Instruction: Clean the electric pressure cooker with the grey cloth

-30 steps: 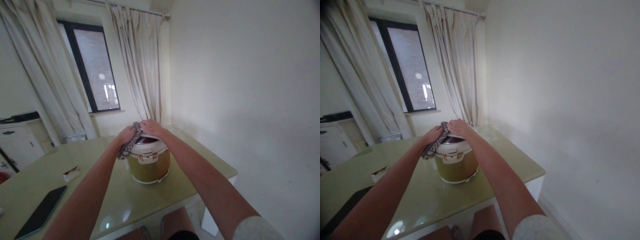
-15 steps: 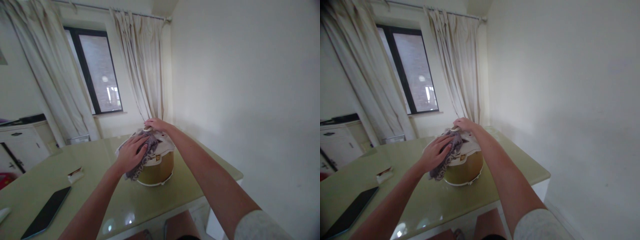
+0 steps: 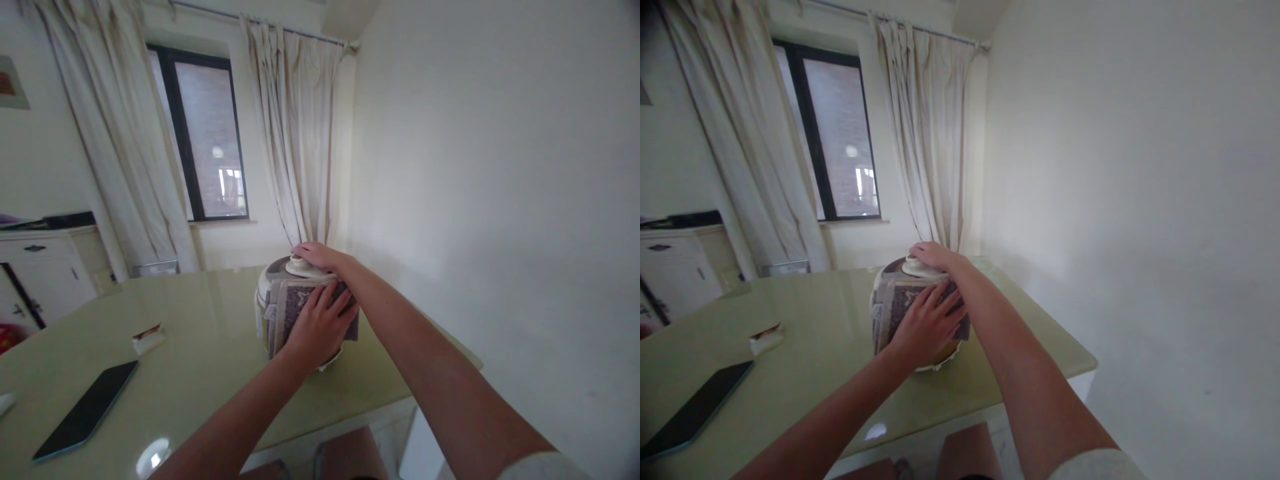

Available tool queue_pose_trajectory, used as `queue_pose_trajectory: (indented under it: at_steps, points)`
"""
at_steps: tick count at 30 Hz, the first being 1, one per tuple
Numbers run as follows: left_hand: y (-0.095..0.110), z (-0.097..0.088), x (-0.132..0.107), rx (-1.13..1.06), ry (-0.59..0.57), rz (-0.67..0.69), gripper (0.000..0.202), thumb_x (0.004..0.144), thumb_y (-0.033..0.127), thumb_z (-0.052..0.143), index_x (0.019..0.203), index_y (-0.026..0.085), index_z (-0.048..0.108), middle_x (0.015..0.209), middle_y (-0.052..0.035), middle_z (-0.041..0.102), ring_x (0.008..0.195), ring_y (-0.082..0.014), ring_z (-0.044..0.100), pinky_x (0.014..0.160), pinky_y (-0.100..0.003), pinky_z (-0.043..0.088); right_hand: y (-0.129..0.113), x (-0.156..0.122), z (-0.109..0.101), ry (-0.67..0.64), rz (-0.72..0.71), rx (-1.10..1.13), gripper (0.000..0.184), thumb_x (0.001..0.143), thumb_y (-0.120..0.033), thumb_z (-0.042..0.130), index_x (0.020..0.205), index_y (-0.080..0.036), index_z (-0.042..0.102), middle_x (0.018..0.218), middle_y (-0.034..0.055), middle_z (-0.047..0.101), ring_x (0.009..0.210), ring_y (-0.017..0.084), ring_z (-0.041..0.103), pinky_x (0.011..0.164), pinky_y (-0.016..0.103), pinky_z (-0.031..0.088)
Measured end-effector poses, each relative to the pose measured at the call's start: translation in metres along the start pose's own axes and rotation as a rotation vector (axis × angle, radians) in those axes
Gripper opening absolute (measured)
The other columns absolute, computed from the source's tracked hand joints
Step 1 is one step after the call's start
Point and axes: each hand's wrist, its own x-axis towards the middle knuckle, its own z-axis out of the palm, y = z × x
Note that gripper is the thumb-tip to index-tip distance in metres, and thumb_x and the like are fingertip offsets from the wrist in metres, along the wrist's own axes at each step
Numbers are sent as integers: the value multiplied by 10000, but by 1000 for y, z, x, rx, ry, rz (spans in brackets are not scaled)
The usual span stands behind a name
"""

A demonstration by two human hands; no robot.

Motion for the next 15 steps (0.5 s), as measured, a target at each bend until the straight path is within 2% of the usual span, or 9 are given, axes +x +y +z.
queue_pose_trajectory:
  at_steps: [3, 5, 8, 11, 13, 15]
  points:
    - [-12, -10, -6, -69, 27, -88, 487, 1030, 400, 581, 1507, 305, 610, 1668, -53, 498, 1517, -372, 460, 1195, -575, 437, 3, 2, 0, -49, 1, 51, 333, 1072, -352, 525, 1172, -200, 804, 1296, 64, 776, 1197, 206, 690, 1065, 302, 483]
    - [-28, -17, -11, -136, 34, -156, 465, 1029, 407, 577, 1481, 313, 635, 1665, -48, 503, 1513, -350, 474, 1213, -568, 433, 5, 5, -2, -87, 0, 95, 334, 1066, -362, 543, 1190, -195, 804, 1303, 56, 779, 1209, 204, 698, 1062, 292, 496]
    - [-62, -22, -14, -233, 17, -308, 459, 1057, 422, 504, 1474, 288, 643, 1600, -64, 578, 1458, -306, 549, 1220, -543, 445, 5, 8, -8, -138, -1, 120, 306, 1050, -360, 585, 1165, -204, 821, 1302, 45, 787, 1227, 203, 708, 1070, 277, 506]
    - [-87, -24, -10, -287, -17, -370, 477, 1078, 369, 408, 1468, 238, 649, 1516, -74, 654, 1403, -271, 599, 1219, -498, 457, 1, 10, -15, -148, 8, 80, 253, 1018, -356, 643, 1089, -224, 846, 1281, 41, 797, 1229, 221, 715, 1073, 273, 506]
    - [-83, -26, -4, -239, -18, -371, 476, 1068, 351, 418, 1470, 250, 651, 1514, -72, 654, 1397, -286, 597, 1214, -513, 455, -2, 10, -18, -152, 11, 33, 254, 1015, -359, 646, 1049, -217, 853, 1234, 47, 813, 1193, 231, 728, 1040, 272, 519]
    - [-64, -26, 3, -153, -4, -343, 474, 1054, 364, 466, 1487, 283, 640, 1546, -72, 625, 1408, -324, 579, 1198, -554, 456, -4, 10, -19, -149, 8, 0, 268, 1022, -359, 631, 1036, -211, 854, 1177, 46, 828, 1143, 229, 741, 995, 267, 532]
